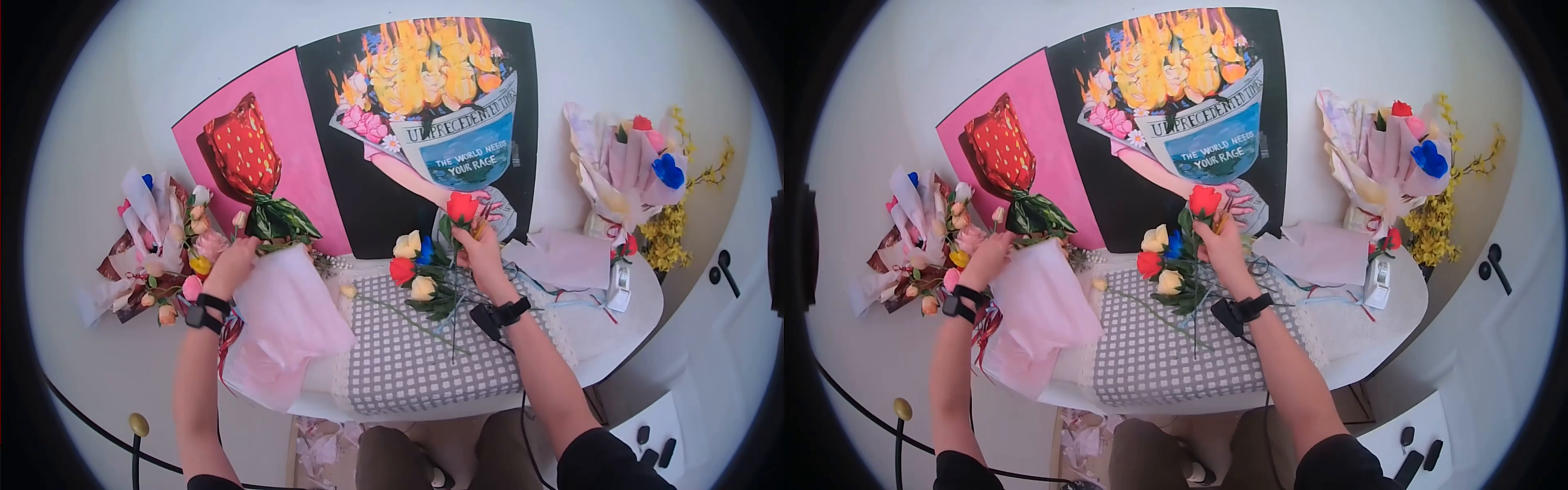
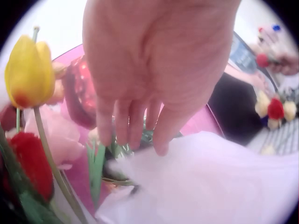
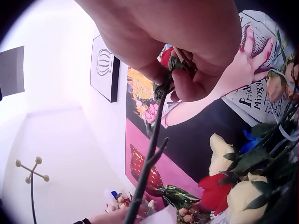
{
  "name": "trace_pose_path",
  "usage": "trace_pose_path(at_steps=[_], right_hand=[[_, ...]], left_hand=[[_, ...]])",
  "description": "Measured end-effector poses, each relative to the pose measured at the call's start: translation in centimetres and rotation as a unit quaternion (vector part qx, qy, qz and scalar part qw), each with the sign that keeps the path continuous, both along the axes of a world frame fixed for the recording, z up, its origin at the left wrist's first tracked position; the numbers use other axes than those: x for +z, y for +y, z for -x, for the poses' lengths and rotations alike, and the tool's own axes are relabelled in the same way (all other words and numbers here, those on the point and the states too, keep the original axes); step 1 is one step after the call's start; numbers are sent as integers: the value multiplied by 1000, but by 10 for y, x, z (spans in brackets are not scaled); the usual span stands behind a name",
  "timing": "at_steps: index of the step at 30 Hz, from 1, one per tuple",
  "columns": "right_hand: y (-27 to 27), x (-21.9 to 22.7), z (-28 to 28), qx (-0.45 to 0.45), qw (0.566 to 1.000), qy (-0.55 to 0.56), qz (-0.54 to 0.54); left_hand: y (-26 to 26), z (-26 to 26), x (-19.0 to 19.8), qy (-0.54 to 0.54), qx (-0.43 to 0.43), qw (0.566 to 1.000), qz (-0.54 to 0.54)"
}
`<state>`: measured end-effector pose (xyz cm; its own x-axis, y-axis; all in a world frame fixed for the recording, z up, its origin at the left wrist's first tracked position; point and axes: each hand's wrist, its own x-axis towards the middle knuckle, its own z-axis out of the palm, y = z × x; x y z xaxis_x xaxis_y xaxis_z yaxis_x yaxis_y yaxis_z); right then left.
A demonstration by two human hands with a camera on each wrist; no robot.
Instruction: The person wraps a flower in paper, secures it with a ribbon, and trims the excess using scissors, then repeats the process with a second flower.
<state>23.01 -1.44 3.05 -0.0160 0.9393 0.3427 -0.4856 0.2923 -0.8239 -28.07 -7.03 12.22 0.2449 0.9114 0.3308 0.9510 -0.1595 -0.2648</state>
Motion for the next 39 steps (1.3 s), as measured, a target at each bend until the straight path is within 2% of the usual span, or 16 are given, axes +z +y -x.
trace_pose_path(at_steps=[2,4,6,8,11,16,18,20,22,23,25,27,28,31,36,39], right_hand=[[0,4,0,7,1000,-3,-12],[1,3,2,-16,997,70,-36],[-3,7,-2,-29,997,66,-28],[-3,11,-4,-42,997,63,-24],[8,15,-8,-212,950,195,-121],[-9,29,-20,-300,934,114,-158],[-3,26,-9,-345,891,29,-294],[-18,22,-2,-323,905,-49,-272],[-19,19,8,-120,974,40,-189],[-26,24,13,-78,983,89,-141],[-30,24,12,-59,987,47,-140],[-32,21,15,-38,992,-26,-115],[-26,15,19,-38,992,-28,-117],[-15,-1,24,-54,961,-150,-224],[-8,0,11,-62,972,-165,-158],[-6,-4,5,-90,953,-270,-108]], left_hand=[[-11,-35,-11,34,-56,996,-55],[-40,-93,-13,-68,-103,992,37],[-63,-128,-35,-131,-67,972,183],[-73,-124,-77,-40,-89,966,240],[-90,-117,-97,6,-19,948,319],[-115,-130,-54,167,45,947,270],[-122,-151,-26,20,0,970,242],[-125,-191,-5,-45,-47,976,206],[-118,-223,-2,-189,-235,946,115],[-113,-241,-5,-188,-237,946,114],[-93,-278,-21,-398,-197,877,185],[-58,-306,-68,-614,-226,737,167],[-47,-314,-77,-615,-228,737,166],[-15,-327,-102,-696,-144,665,229],[-5,-306,-121,-651,-39,711,261],[-8,-308,-117,-622,-81,744,230]])
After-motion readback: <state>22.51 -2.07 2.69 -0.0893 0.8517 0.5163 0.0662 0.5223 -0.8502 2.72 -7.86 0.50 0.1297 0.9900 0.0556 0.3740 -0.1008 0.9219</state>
